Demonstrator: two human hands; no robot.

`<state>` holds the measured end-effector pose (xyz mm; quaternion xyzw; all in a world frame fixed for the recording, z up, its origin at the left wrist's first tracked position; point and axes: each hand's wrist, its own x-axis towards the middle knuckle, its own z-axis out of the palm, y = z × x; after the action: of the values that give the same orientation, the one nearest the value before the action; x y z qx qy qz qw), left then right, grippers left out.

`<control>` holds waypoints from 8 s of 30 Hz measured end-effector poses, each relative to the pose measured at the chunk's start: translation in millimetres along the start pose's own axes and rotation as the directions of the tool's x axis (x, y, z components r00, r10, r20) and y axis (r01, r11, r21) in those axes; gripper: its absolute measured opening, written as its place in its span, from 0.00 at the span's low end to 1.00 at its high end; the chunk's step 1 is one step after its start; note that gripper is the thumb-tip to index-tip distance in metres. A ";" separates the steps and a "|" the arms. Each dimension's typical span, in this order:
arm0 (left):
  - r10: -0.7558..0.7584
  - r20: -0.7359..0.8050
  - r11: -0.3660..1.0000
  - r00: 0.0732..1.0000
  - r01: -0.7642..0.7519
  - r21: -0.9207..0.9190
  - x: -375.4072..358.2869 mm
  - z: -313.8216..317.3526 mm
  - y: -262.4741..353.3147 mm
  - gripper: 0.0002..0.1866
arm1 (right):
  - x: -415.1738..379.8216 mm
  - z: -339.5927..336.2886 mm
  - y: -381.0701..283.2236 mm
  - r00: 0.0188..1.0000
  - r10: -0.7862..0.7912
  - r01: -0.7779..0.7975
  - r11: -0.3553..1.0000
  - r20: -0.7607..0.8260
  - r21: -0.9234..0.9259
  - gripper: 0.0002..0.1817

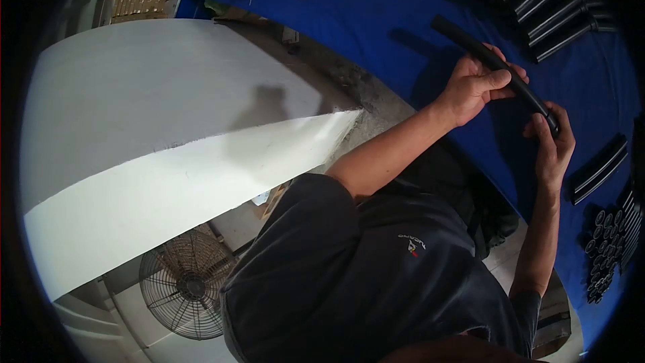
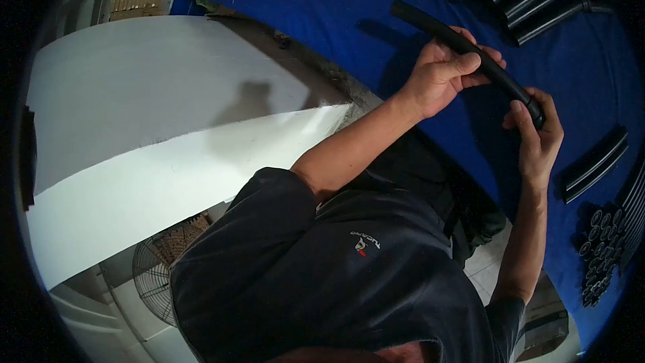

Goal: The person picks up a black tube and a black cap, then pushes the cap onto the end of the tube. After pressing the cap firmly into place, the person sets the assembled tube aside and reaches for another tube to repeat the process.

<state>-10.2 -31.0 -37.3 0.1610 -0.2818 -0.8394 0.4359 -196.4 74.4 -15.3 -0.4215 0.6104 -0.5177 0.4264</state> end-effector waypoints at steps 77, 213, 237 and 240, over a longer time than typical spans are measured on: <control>-0.134 0.090 0.991 0.987 0.135 -0.008 4.2 -6.7 3.7 0.14 | -2.0 -0.7 -3.4 0.976 -0.217 0.214 0.961 0.006 -0.176 0.16; -0.149 0.134 0.987 0.980 0.139 0.081 -0.9 -20.8 7.9 0.16 | -0.6 -19.2 12.2 0.956 -0.290 0.293 0.951 0.039 -0.096 0.19; -0.162 0.021 0.985 0.987 0.160 0.061 -0.9 -8.6 3.1 0.20 | -0.8 -14.6 9.1 0.911 -0.411 0.408 0.895 0.019 -0.182 0.18; -0.186 0.018 0.982 0.982 0.186 -0.017 -0.6 -16.3 4.5 0.18 | -3.5 -15.7 -0.9 0.927 -0.373 0.375 0.915 0.041 -0.147 0.18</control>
<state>1.5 -38.0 -47.4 0.1755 -0.2611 -0.8804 0.3547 -210.5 81.9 -12.5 -0.5647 0.5537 -0.5391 0.2896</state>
